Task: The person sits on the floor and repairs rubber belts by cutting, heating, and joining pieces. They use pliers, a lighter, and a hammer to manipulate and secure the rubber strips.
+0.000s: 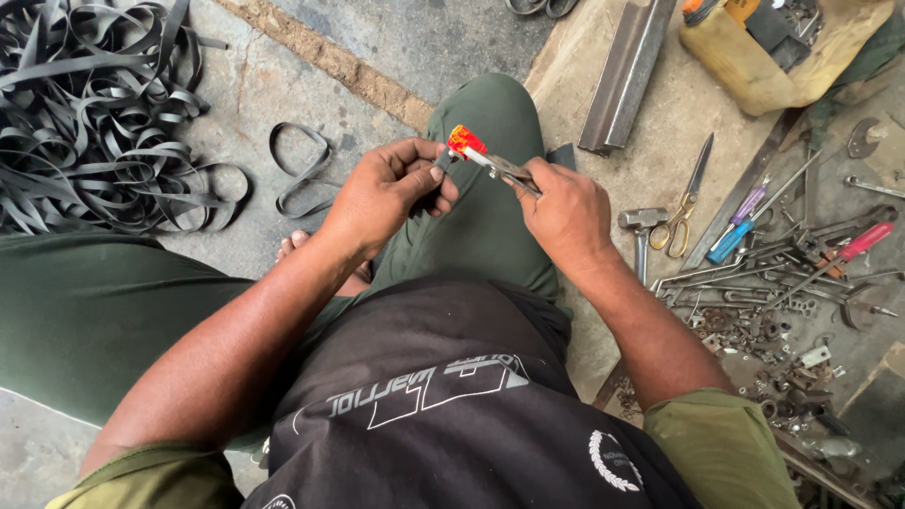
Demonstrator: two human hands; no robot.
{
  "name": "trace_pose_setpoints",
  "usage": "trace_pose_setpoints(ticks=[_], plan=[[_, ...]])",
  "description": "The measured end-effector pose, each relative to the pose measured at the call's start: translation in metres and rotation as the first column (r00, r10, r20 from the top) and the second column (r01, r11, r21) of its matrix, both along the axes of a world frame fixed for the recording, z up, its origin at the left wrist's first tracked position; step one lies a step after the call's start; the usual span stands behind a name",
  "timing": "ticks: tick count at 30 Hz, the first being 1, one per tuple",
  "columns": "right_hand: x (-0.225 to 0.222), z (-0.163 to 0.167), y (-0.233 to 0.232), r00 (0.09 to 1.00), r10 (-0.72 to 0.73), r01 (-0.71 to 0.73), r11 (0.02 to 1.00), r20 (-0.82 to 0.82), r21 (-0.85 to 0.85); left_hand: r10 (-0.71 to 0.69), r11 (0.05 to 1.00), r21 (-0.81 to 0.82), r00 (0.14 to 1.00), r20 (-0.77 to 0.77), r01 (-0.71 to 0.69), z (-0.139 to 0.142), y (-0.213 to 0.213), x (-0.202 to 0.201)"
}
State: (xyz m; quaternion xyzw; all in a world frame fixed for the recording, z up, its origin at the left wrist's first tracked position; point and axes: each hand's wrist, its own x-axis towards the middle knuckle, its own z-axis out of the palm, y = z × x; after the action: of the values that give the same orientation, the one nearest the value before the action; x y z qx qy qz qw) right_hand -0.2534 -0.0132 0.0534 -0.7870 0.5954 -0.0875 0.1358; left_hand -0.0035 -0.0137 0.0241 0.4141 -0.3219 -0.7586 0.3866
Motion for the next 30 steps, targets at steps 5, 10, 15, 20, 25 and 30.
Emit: trace_pose_setpoints(ticks=[5, 10, 15, 20, 25, 30], plan=[[-0.0031, -0.0061, -0.0002, 0.997, 0.022, -0.03, 0.994, -0.074, -0.104, 0.009, 1.0, 0.011, 1.0, -0.006, -0.009, -0.0012, 0.0003, -0.0014], [-0.0051, -0.0059, 0.0014, 0.996, -0.005, -0.008, 0.99, -0.091, -0.142, 0.012, 1.0, 0.026, 1.0, 0.008, -0.012, -0.0012, -0.0008, -0.0013], [-0.0026, -0.0035, 0.0051, 0.998, 0.013, -0.02, 0.991, -0.053, -0.131, 0.004, 1.0, 0.026, 1.0, 0.017, -0.004, -0.0017, -0.0014, -0.0014], [0.0009, -0.0043, 0.0038, 0.994, 0.017, -0.033, 0.989, -0.111, -0.145, 0.03, 0.998, 0.063, 0.998, -0.05, -0.027, -0.0044, -0.0008, -0.0025], [-0.0003, -0.0056, 0.0, 0.997, 0.008, -0.019, 0.988, -0.075, -0.152, 0.052, 0.995, 0.082, 0.997, -0.05, -0.048, -0.0078, -0.0014, -0.0002], [-0.003, -0.0061, -0.001, 0.991, -0.006, -0.02, 0.981, -0.134, -0.195, 0.036, 0.997, 0.071, 0.998, -0.047, -0.033, -0.0097, -0.0011, -0.001]])
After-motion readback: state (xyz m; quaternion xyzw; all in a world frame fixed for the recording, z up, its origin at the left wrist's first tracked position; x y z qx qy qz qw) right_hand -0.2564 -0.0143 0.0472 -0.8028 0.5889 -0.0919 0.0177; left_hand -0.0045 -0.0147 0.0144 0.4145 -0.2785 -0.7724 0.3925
